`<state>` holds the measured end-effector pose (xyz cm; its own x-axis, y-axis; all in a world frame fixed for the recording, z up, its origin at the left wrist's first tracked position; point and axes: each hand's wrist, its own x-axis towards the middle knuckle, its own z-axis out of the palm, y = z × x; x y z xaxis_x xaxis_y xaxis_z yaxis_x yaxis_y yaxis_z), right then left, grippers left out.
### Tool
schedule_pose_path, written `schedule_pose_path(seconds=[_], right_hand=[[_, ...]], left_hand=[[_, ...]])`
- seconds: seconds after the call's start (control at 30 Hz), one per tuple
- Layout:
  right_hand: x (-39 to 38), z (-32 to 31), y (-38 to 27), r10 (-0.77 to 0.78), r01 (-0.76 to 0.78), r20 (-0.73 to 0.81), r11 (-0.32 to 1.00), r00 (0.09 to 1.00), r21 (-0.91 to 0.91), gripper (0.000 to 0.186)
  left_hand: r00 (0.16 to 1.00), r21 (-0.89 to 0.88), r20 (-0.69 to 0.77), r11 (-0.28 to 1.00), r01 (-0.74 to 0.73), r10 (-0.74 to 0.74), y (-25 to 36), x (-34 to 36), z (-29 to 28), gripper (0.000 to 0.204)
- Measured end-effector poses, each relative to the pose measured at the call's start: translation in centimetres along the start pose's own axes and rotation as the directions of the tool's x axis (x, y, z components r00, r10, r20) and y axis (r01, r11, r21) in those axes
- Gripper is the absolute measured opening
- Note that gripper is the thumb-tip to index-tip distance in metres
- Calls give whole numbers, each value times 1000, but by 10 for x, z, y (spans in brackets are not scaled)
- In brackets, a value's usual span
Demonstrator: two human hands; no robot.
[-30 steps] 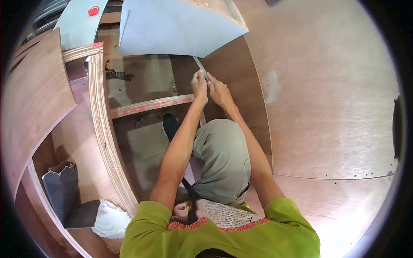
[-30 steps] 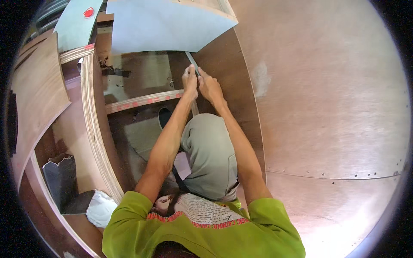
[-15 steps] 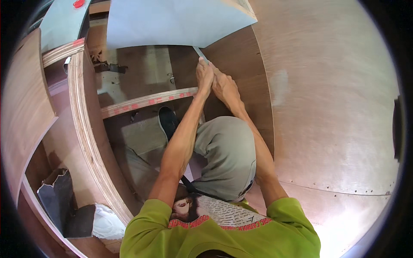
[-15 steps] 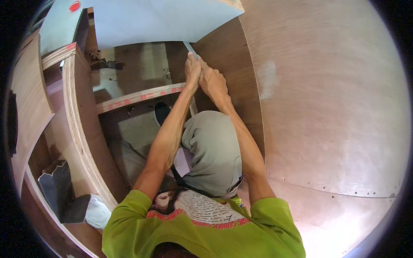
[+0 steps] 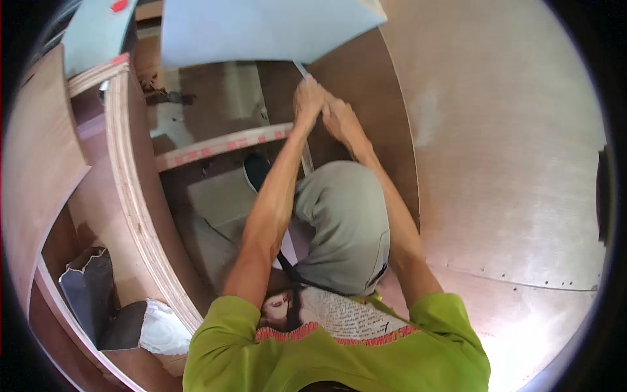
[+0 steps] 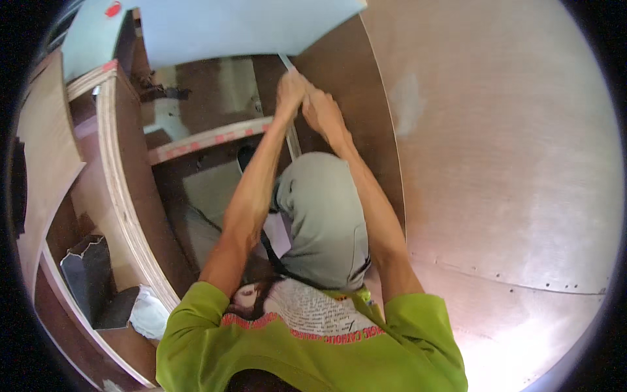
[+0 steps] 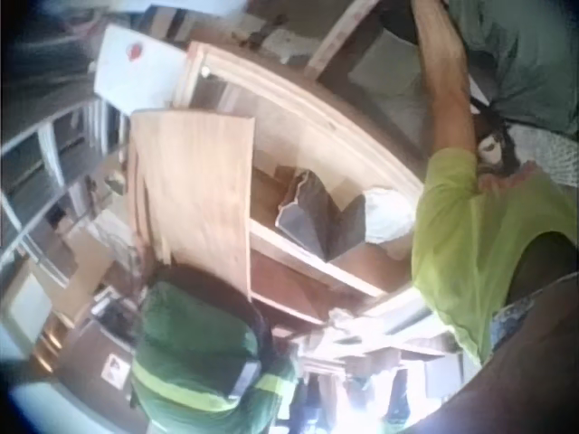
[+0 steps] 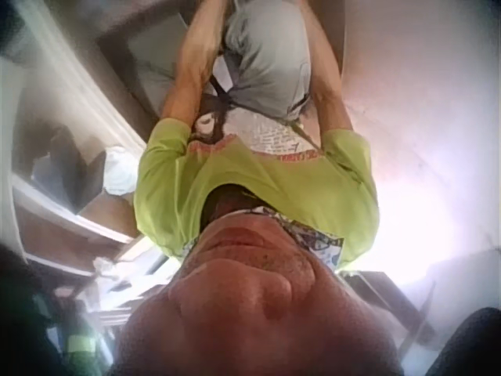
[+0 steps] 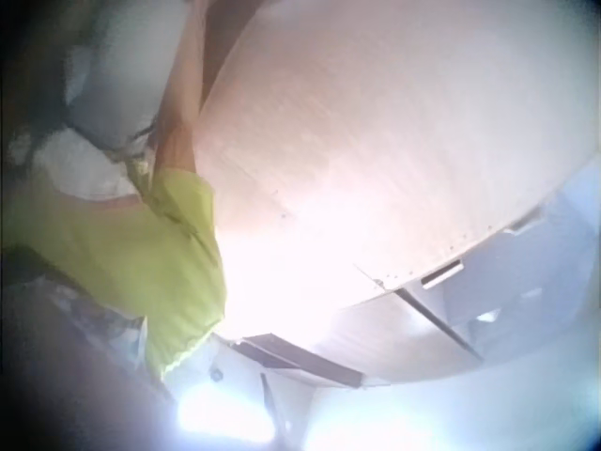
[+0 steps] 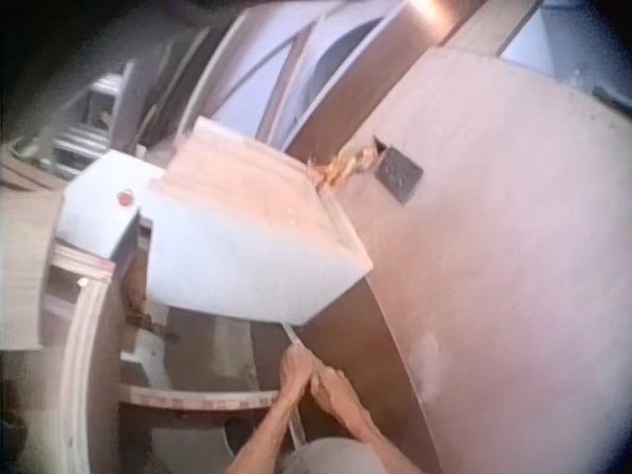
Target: The person reaches into the bottom of a wooden cabinet structure to apply adhesive from a tube and then presses a white plastic component into place, using a scrap piece of wood to help align or press the object.
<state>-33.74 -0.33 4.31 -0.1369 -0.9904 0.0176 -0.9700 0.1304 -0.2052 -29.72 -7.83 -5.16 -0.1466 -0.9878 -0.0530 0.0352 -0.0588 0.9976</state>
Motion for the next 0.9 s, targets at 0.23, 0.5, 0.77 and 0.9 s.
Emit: schedule_pose_path(seconds=[0.23,0.5,0.77,0.9], right_hand=[[18,23,6,108,-113,100,993,989,45,34],[-7,-3,-14,100,-98,50,994,994,-43,25],[-7,4,14,0,4,58,997,998,-80,23],[8,-1,-17,-4,1,88,999,996,34,28]], left_hand=[[967,-2,108,972,234,-232,-5,28,-9,38],[988,-72,23,985,156,-154,6,3,-2,38],[993,0,97,998,70,-69,-9,12,9,41],[964,-164,-15,952,260,-266,-4,8,-9,39]])
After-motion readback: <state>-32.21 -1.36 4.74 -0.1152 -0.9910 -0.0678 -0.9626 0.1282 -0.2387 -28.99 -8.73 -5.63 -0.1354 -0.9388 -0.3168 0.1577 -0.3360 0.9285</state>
